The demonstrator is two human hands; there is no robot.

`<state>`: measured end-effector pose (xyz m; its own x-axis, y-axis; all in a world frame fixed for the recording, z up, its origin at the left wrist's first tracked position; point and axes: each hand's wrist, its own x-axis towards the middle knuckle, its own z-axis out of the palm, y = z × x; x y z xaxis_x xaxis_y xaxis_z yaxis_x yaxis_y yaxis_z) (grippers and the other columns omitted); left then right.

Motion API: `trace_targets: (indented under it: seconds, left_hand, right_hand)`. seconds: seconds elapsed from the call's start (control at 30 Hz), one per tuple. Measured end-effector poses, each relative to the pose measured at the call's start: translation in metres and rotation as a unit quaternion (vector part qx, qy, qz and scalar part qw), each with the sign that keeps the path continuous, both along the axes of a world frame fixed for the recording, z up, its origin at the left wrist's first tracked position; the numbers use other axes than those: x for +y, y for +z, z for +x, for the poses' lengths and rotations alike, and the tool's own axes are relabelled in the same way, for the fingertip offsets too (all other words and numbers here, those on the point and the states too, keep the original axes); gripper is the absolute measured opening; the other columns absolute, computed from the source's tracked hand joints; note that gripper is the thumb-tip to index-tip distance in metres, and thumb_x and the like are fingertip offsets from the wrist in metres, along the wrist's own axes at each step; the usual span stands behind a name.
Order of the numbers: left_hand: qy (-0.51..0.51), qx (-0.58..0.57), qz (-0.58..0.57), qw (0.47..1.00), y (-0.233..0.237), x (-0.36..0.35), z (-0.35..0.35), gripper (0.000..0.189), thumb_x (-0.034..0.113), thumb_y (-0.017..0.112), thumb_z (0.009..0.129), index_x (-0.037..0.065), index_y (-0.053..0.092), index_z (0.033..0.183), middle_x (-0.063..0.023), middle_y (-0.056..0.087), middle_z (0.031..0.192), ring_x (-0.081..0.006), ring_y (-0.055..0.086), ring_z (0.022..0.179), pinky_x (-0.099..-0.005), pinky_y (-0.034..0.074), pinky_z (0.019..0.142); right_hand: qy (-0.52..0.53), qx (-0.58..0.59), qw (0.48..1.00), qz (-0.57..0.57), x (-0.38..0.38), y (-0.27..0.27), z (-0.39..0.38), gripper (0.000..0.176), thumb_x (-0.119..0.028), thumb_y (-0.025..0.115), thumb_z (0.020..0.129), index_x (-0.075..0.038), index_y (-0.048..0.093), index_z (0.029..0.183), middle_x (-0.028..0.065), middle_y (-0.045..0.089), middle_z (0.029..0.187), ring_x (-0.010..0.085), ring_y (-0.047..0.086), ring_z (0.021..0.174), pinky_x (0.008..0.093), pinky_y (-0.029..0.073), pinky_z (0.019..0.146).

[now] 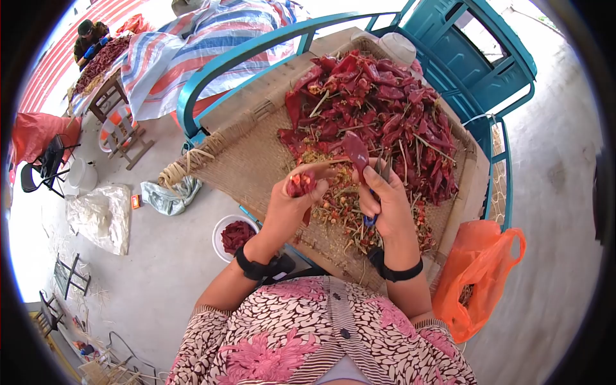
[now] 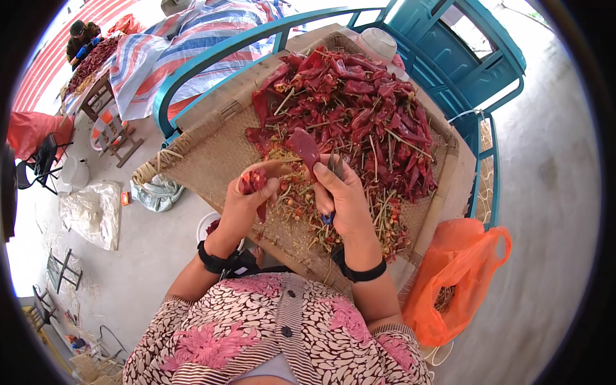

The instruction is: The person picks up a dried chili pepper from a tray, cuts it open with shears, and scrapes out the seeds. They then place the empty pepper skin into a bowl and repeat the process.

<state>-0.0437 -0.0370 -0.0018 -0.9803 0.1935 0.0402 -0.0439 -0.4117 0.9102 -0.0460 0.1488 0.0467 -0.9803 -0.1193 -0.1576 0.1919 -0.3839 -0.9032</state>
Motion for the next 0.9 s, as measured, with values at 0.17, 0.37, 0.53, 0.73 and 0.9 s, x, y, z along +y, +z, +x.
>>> trace_targets:
  seconds: [0.17,0.37,0.53,0.73,0.9]
  left_hand:
    - [-0.057,-0.043,0.099,0.993,-0.005,0.003,-0.003,0.049,0.016,0.065,0.091,0.002,0.048,0.135,-0.0085,0.064,0.118,-0.0061,0.058,0.081,-0.0193,0.047,0.063]
    - [-0.007,0.074,0.021,0.997,0.019,0.012,0.016,0.049,0.002,0.067,0.086,0.001,0.050,0.132,-0.0101,0.063,0.118,-0.0102,0.061,0.095,-0.0234,0.050,0.079]
    - [0.032,0.122,-0.066,0.990,0.013,0.009,0.021,0.047,0.001,0.070,0.084,0.002,0.054,0.128,-0.0083,0.065,0.113,-0.0123,0.062,0.096,-0.0251,0.050,0.083]
    - [0.121,0.190,-0.182,0.957,0.022,0.006,0.026,0.042,0.008,0.078,0.078,0.003,0.058,0.114,-0.0056,0.065,0.103,-0.0111,0.062,0.091,-0.0261,0.050,0.080]
    - [0.110,0.141,-0.198,0.964,0.028,0.005,0.029,0.037,0.008,0.080,0.075,0.004,0.057,0.104,-0.0034,0.062,0.096,-0.0099,0.059,0.088,-0.0258,0.049,0.078]
  right_hand:
    - [0.063,-0.099,0.984,-0.131,-0.013,-0.010,0.022,0.017,-0.025,0.058,0.096,-0.008,0.058,0.097,0.0008,0.061,0.081,0.0025,0.040,0.043,0.0189,0.031,0.038]
    - [0.084,-0.138,0.977,-0.141,-0.019,-0.026,0.033,0.016,-0.026,0.059,0.096,-0.010,0.057,0.095,-0.0013,0.057,0.074,0.0033,0.038,0.043,0.0195,0.029,0.038]
    - [0.061,-0.106,0.990,-0.074,-0.026,-0.025,0.039,0.014,-0.024,0.061,0.094,-0.010,0.059,0.096,-0.0025,0.058,0.074,0.0023,0.038,0.045,0.0191,0.029,0.040]
    - [-0.080,0.077,0.963,0.245,-0.027,0.007,0.041,0.016,-0.020,0.063,0.093,-0.006,0.061,0.099,-0.0052,0.058,0.080,-0.0001,0.045,0.061,0.0179,0.035,0.052]
    - [-0.100,0.353,0.780,0.506,-0.031,0.037,0.046,0.017,-0.006,0.071,0.083,-0.004,0.065,0.099,0.0030,0.061,0.085,0.0091,0.057,0.068,0.0208,0.045,0.061]
